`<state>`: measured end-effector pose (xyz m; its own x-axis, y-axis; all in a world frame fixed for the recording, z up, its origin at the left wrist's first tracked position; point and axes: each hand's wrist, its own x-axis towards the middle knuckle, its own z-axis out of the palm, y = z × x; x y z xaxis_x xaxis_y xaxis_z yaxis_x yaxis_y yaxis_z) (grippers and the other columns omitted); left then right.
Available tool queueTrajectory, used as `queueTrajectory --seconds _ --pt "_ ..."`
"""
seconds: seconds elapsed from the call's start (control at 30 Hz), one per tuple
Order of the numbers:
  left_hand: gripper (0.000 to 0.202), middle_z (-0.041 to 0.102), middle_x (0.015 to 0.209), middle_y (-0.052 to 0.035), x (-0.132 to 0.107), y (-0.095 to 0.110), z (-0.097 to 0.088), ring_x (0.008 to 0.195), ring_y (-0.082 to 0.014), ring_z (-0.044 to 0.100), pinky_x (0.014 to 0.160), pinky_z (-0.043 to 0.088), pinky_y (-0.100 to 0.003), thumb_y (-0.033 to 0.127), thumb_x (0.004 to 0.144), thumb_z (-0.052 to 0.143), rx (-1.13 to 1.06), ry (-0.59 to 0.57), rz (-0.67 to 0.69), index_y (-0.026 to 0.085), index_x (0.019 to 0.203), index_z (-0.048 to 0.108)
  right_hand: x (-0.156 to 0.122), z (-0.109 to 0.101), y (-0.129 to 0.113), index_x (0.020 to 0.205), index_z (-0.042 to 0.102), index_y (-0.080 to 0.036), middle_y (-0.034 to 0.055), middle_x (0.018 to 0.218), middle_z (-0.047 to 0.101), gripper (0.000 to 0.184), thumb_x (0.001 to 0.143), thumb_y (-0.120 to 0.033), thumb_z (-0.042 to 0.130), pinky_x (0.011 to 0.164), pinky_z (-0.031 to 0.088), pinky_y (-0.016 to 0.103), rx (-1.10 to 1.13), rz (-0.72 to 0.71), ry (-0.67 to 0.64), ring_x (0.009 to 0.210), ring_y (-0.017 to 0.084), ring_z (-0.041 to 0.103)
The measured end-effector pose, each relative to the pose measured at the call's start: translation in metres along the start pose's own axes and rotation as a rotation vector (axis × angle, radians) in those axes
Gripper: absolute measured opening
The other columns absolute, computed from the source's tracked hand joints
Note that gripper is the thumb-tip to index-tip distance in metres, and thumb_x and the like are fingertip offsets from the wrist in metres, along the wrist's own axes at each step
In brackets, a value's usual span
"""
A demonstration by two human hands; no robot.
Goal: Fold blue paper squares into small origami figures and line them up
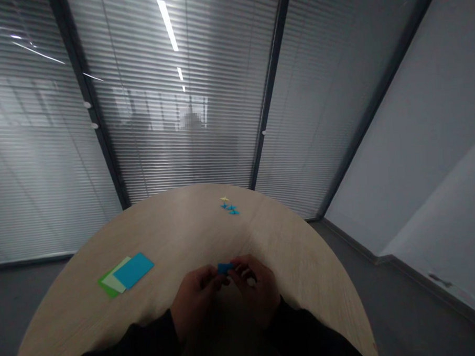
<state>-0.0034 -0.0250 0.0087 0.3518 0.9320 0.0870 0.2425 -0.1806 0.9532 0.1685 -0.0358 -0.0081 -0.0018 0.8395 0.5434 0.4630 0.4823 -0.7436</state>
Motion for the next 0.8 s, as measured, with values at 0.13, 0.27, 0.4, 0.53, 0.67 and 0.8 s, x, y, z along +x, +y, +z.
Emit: queueTrajectory --seconds 0.13,0.27,0.4,0.53,0.67,0.8 --pt "0.036 0.075 0.082 -0.0072 0.0015 -0.0027 0.0024 0.079 -0.0229 0.065 0.071 0.047 -0.031 0.047 0.087 0.054 0.017 -0.023 0.003 0.016 0.087 0.073 -0.0019 -0.0018 0.0024 0.096 0.068 -0.02 0.0033 0.079 0.069 0.013 0.09 -0.024 0.058 0.055 0.05 0.022 -0.041 -0.109 -0.009 0.061 0.012 0.062" --pt "0.04 0.076 0.083 -0.0071 0.0018 -0.0082 0.0026 0.079 -0.0232 0.065 0.072 0.048 -0.032 0.048 0.089 0.051 0.007 -0.049 -0.001 0.016 0.089 0.076 -0.0029 -0.0022 0.0013 0.098 0.069 -0.021 0.0036 0.081 0.069 0.015 0.092 -0.024 0.055 0.054 0.049 0.021 -0.097 -0.171 -0.028 0.06 0.012 0.062" --pt "0.041 0.074 0.08 -0.0072 0.0014 -0.0095 0.0016 0.078 -0.0232 0.065 0.072 0.048 -0.032 0.049 0.089 0.052 -0.015 -0.05 -0.005 0.016 0.092 0.076 -0.0018 -0.0002 -0.0011 0.089 0.067 -0.019 0.0032 0.078 0.066 0.011 0.09 -0.024 0.057 0.05 0.047 0.02 -0.112 -0.226 0.023 0.054 0.01 0.057" --pt "0.041 0.073 0.079 -0.0071 0.0017 -0.0057 0.0007 0.077 -0.0229 0.064 0.071 0.048 -0.032 0.049 0.088 0.052 -0.065 -0.036 -0.015 0.015 0.09 0.076 -0.0022 0.0022 -0.0009 0.096 0.067 -0.02 0.0047 0.087 0.068 0.011 0.09 -0.021 0.058 0.051 0.049 0.02 -0.141 -0.283 0.032 0.056 0.01 0.058" --pt "0.041 0.073 0.075 -0.0065 0.0025 -0.0037 0.0003 0.074 -0.0223 0.063 0.07 0.048 -0.032 0.049 0.087 0.053 -0.085 -0.028 -0.027 0.015 0.085 0.075 -0.0039 0.0028 0.0001 0.102 0.066 -0.02 0.0061 0.091 0.07 0.015 0.09 -0.022 0.059 0.055 0.051 0.022 -0.193 -0.319 0.035 0.061 0.012 0.06" --pt "0.04 0.073 0.077 -0.0062 0.003 -0.0059 0.0 0.073 -0.0213 0.063 0.068 0.047 -0.03 0.049 0.088 0.052 -0.089 -0.041 -0.013 0.016 0.085 0.074 -0.0028 0.0029 0.0002 0.095 0.066 -0.021 0.005 0.088 0.068 0.01 0.088 -0.02 0.059 0.055 0.051 0.022 -0.144 -0.31 0.038 0.059 0.011 0.058"
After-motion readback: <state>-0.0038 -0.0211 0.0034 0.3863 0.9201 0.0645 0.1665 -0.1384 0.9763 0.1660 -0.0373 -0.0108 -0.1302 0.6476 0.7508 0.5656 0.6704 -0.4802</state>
